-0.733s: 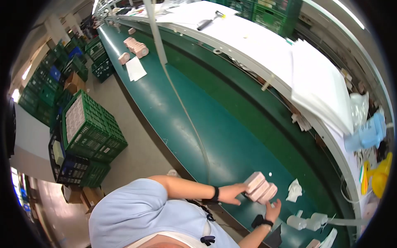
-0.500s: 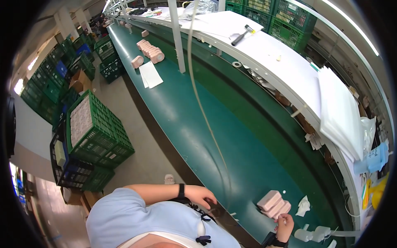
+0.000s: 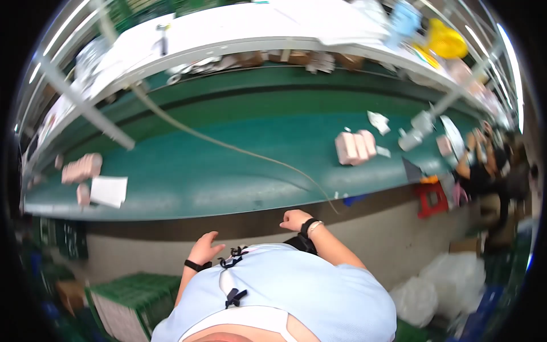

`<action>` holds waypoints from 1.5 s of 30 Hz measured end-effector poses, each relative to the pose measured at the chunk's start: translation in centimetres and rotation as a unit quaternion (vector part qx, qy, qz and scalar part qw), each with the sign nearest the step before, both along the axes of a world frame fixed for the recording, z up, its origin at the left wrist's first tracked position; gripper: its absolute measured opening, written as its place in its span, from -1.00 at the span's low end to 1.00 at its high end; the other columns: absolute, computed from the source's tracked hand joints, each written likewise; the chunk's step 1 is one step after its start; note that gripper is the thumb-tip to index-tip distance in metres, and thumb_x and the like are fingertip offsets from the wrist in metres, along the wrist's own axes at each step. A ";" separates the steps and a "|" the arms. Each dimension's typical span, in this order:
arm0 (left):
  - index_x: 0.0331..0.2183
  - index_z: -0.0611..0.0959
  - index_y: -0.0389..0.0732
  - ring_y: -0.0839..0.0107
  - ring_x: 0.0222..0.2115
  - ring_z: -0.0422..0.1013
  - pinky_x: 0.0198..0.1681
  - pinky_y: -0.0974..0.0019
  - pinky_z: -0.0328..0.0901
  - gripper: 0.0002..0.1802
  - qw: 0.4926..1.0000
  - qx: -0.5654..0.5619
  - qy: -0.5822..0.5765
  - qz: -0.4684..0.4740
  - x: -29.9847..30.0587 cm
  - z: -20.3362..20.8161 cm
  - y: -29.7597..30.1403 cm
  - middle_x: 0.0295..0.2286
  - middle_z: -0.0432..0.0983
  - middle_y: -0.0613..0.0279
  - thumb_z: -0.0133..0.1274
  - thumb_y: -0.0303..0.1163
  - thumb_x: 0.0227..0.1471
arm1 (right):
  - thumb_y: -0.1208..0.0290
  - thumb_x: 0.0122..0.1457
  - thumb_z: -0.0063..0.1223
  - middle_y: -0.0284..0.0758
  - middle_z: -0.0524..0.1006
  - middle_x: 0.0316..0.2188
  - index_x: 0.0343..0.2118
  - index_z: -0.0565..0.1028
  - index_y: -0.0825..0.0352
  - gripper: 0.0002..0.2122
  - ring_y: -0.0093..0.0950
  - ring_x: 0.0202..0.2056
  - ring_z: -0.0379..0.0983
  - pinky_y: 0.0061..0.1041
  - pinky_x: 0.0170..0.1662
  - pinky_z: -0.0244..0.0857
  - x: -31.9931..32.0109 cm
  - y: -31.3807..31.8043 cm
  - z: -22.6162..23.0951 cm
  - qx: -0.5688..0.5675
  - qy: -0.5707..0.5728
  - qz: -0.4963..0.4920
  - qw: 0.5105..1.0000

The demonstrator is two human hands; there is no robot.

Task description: The person cleans pink electronic devices by applying liquid from a bottle to a cloth and wiping the surfaces. They also use an air duster on the devices before setting them back down on the workbench.

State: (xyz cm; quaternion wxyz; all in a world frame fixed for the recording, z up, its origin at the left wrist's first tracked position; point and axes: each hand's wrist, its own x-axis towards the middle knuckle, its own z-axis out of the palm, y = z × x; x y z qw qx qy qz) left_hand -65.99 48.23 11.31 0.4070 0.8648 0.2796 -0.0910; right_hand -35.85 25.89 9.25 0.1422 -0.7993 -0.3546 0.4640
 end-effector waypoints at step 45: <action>0.00 0.45 -0.37 0.03 0.18 0.13 0.27 -0.04 -0.07 -0.19 0.956 0.291 0.016 -0.021 69.3 -2.4 -36.5 0.06 0.30 -0.11 0.27 -0.10 -0.27 | 0.37 -0.21 0.48 -0.19 0.43 0.02 0.14 0.22 0.41 -0.17 -0.35 0.04 0.37 -0.38 0.10 0.24 59.8 -41.0 -10.3 0.403 -0.040 -0.532 0.743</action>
